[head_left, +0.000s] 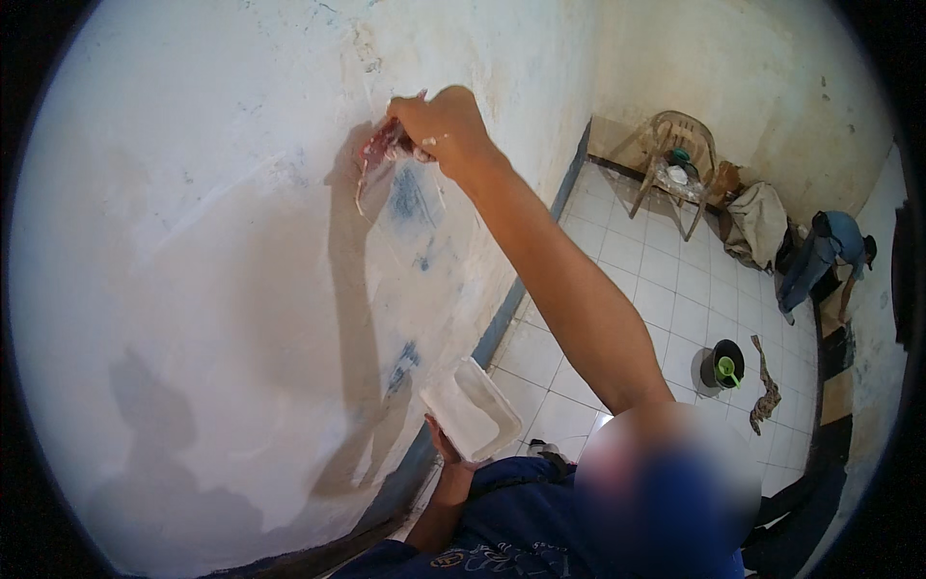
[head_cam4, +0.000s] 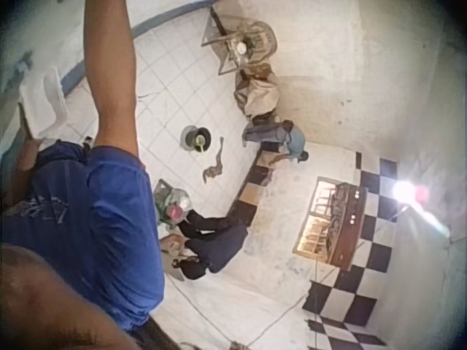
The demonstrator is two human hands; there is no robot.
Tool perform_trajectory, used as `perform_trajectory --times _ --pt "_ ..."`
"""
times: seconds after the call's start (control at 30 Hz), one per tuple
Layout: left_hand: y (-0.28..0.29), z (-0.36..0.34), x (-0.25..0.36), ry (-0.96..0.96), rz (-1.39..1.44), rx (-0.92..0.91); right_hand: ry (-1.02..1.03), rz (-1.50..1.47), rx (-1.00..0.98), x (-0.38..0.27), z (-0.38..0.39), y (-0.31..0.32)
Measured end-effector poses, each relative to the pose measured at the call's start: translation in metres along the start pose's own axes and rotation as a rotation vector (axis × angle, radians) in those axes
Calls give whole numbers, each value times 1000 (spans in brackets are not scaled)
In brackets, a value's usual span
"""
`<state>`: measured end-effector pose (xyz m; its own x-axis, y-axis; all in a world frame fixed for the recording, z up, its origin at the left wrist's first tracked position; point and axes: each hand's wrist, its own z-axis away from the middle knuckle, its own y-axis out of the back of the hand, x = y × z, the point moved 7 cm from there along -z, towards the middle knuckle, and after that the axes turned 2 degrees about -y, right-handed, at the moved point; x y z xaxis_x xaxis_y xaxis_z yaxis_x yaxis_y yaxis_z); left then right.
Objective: The person uses a putty knife to apply white filler from a plastic container onto a wall, smoothing it over blue-stained areas with repeated strokes.
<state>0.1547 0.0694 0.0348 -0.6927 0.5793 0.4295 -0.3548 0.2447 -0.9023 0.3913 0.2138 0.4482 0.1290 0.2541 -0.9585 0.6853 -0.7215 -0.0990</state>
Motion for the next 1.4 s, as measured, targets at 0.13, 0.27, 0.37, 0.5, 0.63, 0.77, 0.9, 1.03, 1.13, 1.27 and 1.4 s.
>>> perform_trajectory --times 0.13,0.27,0.37,0.5,0.63,0.77,0.9,1.03,1.13,1.27,1.4 --pt "1 9 9 -46 -50 31 192 6 -119 -29 16 25" --pt "15 17 13 3 44 89 -13 -46 -113 -2 43 72" --pt "36 22 23 -145 -104 116 -142 133 -48 69 48 99" --pt "33 23 23 -112 -52 89 -230 127 -78 161 22 97" --pt "31 28 26 -86 -74 172 -216 126 -67 159 -10 61" --pt "17 29 20 0 33 229 -23 312 47 103 -55 41" --pt "31 27 20 -13 12 265 -4 261 -45 25 -46 16" --pt "-2 15 25 -70 -129 182 32 98 -67 -32 -32 21" --pt "17 9 19 -53 -55 131 66 55 -95 -56 -16 32" --pt "17 11 21 -23 -2 131 33 -7 -118 -36 25 73" --pt "10 8 29 -95 -43 51 -197 32 13 87 41 107"
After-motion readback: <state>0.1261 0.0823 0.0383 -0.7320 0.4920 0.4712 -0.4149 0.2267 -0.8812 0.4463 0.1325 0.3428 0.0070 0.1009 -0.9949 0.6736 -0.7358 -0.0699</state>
